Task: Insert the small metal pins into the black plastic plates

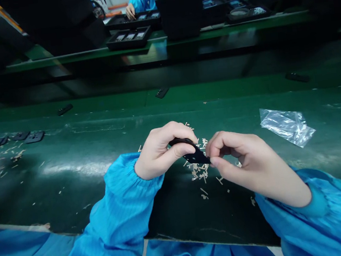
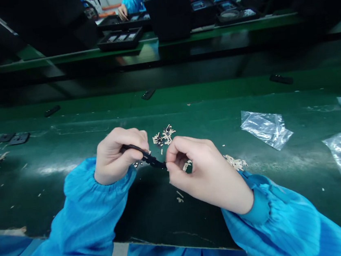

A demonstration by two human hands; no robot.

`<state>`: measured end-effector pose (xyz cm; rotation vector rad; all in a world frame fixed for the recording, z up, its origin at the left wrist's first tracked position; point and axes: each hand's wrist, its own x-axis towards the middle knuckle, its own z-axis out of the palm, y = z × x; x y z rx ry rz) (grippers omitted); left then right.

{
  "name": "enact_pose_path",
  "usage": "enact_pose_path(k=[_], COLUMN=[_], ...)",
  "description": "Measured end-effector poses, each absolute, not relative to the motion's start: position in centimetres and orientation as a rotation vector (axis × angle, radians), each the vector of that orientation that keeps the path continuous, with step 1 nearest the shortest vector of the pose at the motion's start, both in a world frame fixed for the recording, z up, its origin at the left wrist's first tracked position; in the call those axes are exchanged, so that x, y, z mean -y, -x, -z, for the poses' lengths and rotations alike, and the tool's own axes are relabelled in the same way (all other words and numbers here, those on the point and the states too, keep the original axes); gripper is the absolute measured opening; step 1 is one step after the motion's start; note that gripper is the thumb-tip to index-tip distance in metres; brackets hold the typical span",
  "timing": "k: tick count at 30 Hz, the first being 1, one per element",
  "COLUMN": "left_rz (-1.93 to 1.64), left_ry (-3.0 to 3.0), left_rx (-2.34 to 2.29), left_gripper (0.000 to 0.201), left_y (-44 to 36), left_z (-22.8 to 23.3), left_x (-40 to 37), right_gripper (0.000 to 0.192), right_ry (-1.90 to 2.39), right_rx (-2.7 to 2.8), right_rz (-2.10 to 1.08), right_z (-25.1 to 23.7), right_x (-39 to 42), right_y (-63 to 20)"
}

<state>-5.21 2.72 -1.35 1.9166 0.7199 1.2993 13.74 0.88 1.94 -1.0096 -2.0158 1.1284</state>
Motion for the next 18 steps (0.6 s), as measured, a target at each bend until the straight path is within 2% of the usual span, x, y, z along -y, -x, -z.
enact_pose_path(k=[4,10,14,18], left_rz=[-1.248,-1.233,-1.281,-1.300], left_ry=[-1.954,-1.973,-1.936,-1.818], left_rx=[-0.698,-0.577,-0.516,-0.634], left_gripper=[0.021,0.014,0.008,0.021], left_y=[5.49,5.49,5.52,5.50], left_z=[1.71,1.36,1.48,2.11], left_x=[-3.12,-3.13,-3.16,-3.13], right_gripper=[0.015,0.015,0.015,0.008], right_ry=[1.013,1.025,0.967,0.851], right_rx=[2.046,2.035,1.928,1.816], right_rz=[-1.122,-1.218,-1.451,-1.704], right_z=[-2.11,-2.07,-1.72,-1.47], right_x=[-0.87,-0.85,-1.13,-1.47], right_y=[-13.64,-13.59,-13.85,-13.98])
